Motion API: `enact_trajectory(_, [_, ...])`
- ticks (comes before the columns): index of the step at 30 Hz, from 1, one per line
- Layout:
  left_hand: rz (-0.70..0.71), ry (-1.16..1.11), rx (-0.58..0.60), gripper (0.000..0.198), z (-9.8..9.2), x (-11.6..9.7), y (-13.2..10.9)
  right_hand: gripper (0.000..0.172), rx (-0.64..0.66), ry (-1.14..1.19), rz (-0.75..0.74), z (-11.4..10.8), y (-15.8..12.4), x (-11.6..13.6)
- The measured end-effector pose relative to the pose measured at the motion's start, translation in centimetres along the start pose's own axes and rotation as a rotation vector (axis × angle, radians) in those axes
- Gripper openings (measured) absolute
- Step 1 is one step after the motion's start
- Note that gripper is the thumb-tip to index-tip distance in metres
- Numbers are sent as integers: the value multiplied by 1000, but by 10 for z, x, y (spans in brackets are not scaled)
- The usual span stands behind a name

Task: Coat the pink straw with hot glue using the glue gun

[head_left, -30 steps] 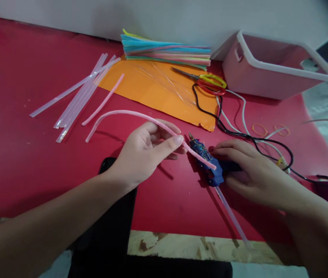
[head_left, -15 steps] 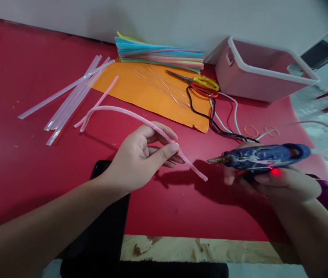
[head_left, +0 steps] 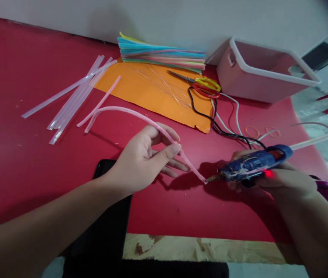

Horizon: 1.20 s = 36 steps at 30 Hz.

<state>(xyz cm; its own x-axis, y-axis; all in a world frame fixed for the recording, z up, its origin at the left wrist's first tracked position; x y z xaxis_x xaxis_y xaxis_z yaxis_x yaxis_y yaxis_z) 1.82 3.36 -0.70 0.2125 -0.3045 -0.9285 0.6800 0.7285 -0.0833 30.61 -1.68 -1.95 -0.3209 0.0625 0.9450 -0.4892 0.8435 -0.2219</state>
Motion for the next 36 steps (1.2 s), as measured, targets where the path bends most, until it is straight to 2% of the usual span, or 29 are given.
enact_trajectory(2, [-5,-8,0,16,0,-1,0,30,160,348,81,6,0,-8])
enact_trajectory(6, [-9,-24,29,15,1,0,0,35,165,493,137,6,0,-8])
enact_trajectory(10, [-11,-47,74,14,2,2,0,32,155,498,114,8,2,-4])
enact_trajectory(30, [-22,-73,118,16,3,6,-2,43,172,535,138,10,3,-5])
enact_trajectory(36, [-33,-88,142,16,5,4,-3,31,185,444,173,13,6,-1])
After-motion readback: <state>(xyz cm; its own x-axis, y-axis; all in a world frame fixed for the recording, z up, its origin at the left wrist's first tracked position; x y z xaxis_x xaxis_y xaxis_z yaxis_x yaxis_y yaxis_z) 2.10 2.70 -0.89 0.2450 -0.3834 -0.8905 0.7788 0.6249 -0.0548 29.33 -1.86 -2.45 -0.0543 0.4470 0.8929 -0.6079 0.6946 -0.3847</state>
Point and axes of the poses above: each hand's wrist, its own y-axis towards the middle knuckle, its own z-axis out of the palm, x = y × z, the point moved 4 cm from there along y, towards the middle knuckle, and after that the axes turned 15 degrees about x, right-handed, at the moved point
